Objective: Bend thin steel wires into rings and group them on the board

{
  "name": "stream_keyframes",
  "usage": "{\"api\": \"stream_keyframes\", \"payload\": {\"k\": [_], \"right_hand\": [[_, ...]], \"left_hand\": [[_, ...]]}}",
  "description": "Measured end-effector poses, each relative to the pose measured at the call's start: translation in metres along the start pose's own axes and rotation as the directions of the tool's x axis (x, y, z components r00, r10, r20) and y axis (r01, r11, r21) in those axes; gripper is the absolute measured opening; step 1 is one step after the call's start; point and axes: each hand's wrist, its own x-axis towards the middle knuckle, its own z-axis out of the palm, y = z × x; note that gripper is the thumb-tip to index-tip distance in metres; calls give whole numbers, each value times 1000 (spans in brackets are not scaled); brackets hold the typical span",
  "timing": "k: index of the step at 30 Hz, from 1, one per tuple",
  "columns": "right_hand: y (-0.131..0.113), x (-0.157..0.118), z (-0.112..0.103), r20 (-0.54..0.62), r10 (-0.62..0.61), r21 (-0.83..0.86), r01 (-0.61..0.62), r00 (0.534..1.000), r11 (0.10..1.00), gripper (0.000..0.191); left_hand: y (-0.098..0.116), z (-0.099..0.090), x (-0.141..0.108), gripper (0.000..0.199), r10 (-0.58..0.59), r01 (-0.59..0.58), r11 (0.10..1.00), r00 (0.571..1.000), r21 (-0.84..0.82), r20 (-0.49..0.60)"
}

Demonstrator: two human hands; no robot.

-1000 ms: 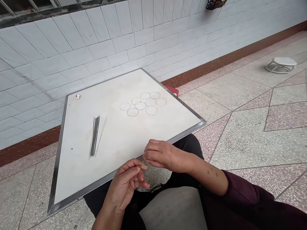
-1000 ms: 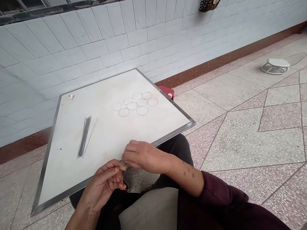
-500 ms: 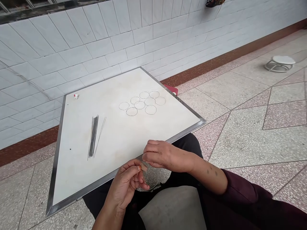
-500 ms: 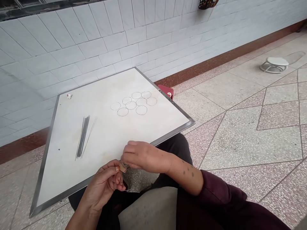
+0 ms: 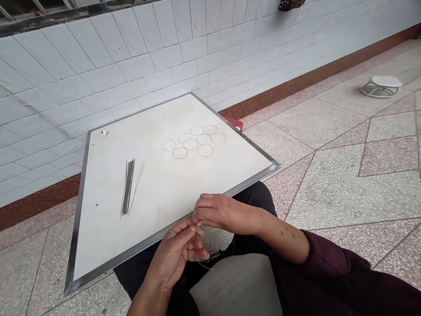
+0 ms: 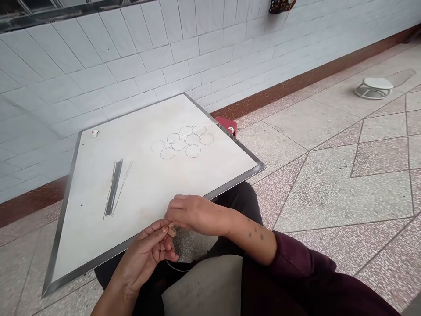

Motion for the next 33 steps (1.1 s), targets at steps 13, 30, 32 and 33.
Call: {"api": "stream_keyframes", "payload": {"k": [13, 30, 32, 33], "right_hand": [[6, -12, 2, -20, 640, 467, -558, 768, 686, 34], [16, -8, 47, -159, 492, 471, -372, 856, 800, 15], [11, -9, 43, -145, 450, 479, -335, 881, 811, 21], [9, -10, 42, -134, 437, 474, -330, 889, 816, 24]], "left_hand": [[-9, -3, 0, 24, 126, -175, 953, 972, -249, -198], [-22, -3, -2, 15, 181, -224, 922, 970, -317, -160], [-22, -2, -4, 17, 185, -221, 942, 970, -253, -156], [-21, -2, -5, 18, 191, -223, 951, 969, -216, -159]]}}
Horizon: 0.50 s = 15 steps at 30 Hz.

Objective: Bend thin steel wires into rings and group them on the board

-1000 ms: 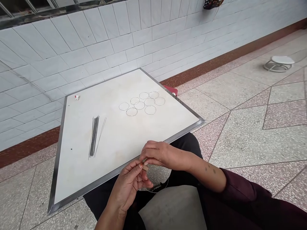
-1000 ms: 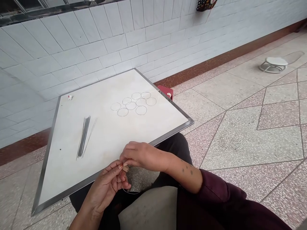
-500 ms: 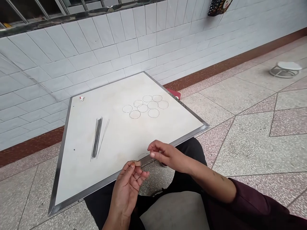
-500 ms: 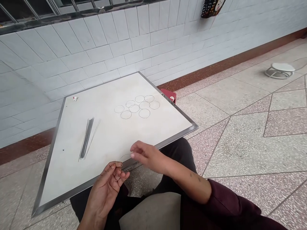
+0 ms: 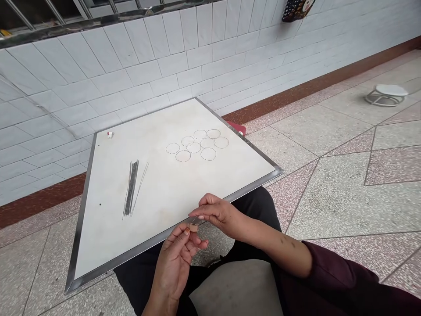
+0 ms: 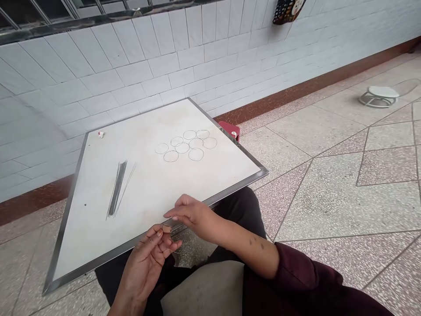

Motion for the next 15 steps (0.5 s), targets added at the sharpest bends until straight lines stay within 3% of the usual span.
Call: {"api": "stream_keyframes", "payload": {"k": [4, 9, 15], "right_hand": [[-8, -3, -2, 34, -7, 51, 5, 999, 999, 24], [-14, -2, -2, -3, -4, 23, 4, 1000, 1000, 8], [-19, -3, 0, -14, -55, 31, 56, 998, 998, 9]], "left_hand": [[0, -1, -4, 22, 32, -30, 992, 999, 125, -17], [-1, 0, -10, 26, 89, -71, 965, 994, 254, -59], [2, 2, -18, 32, 80, -53, 951, 994, 305, -75]]}}
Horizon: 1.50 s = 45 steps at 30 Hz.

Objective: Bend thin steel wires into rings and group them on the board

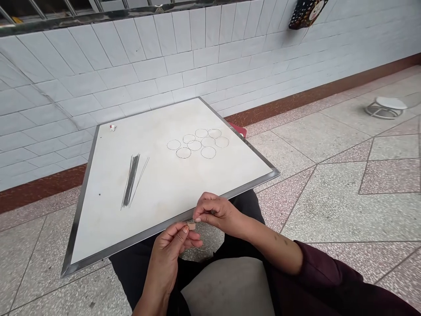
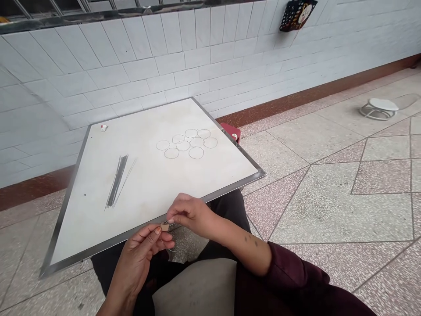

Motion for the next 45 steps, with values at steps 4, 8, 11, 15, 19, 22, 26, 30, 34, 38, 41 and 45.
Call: {"api": "stream_keyframes", "payload": {"k": [4, 8, 11, 15, 19, 22, 26, 30, 34, 38, 41, 45], "right_hand": [[-2, -2, 1, 8, -11, 8, 11, 1000, 1000, 6], [-4, -3, -1, 42, -41, 0, 41, 998, 999, 7], [-3, -3, -3, 61, -68, -4, 68, 996, 998, 6], [-1, -2, -5, 76, -73, -9, 74, 994, 997, 6], [-1, -1, -8, 116, -50, 12, 49, 992, 999, 6], [1, 1, -10, 127, -45, 19, 43, 991, 999, 6], [2, 5, -15, 177, -11, 32, 5, 984, 999, 8], [2, 9, -21, 240, 17, 50, -30, 971, 998, 7], [5, 12, -23, 246, 22, 65, -39, 969, 997, 7], [8, 14, -24, 274, 23, 61, -42, 961, 997, 6], [8, 16, -27, 309, 21, 55, -40, 951, 998, 7], [7, 19, -30, 328, 52, 37, -68, 943, 997, 15]], "left_hand": [[-1, -1, -3, 33, -16, 15, 1000, 1000, 15, 13], [-2, 1, -5, 34, -31, 30, 999, 999, 29, 36], [-2, 1, -5, 34, -43, 42, 999, 998, 27, 40], [-2, 0, -4, 36, -60, 59, 998, 997, 33, 41], [-2, 2, -1, 36, -85, 83, 996, 995, 39, 45], [-2, 3, 3, 37, -98, 96, 995, 994, 28, 51], [0, 3, 8, 36, -117, 115, 992, 991, 42, 59], [2, 2, 14, 36, -151, 146, 987, 986, 65, 76], [1, 2, 18, 35, -158, 154, 987, 985, 53, 68], [0, 0, 22, 33, -161, 155, 985, 983, 76, 85], [2, -2, 24, 32, -167, 153, 982, 979, 111, 121], [5, -2, 26, 28, -168, 147, 977, 977, 152, 134]]}}
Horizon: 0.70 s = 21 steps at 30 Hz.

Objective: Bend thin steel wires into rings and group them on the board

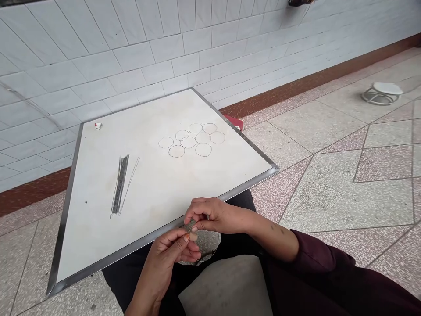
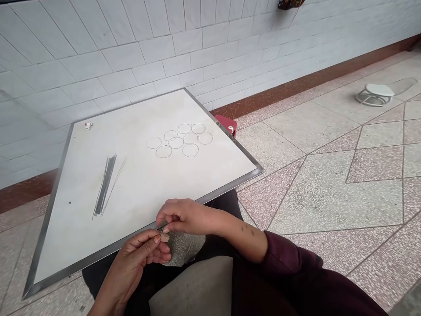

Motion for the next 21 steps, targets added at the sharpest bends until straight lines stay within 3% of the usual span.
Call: {"api": "stream_keyframes", "payload": {"k": [14, 21], "right_hand": [[-2, 2, -8, 78, -127, -96, 134, 989, 986, 14], [-3, 1, -9, 70, -128, -87, 134, 989, 987, 12]], "left_hand": [[3, 1, 6, 23, -25, 20, 997, 997, 71, 70], [6, 1, 11, 34, -19, 12, 996, 997, 93, 74]]}}
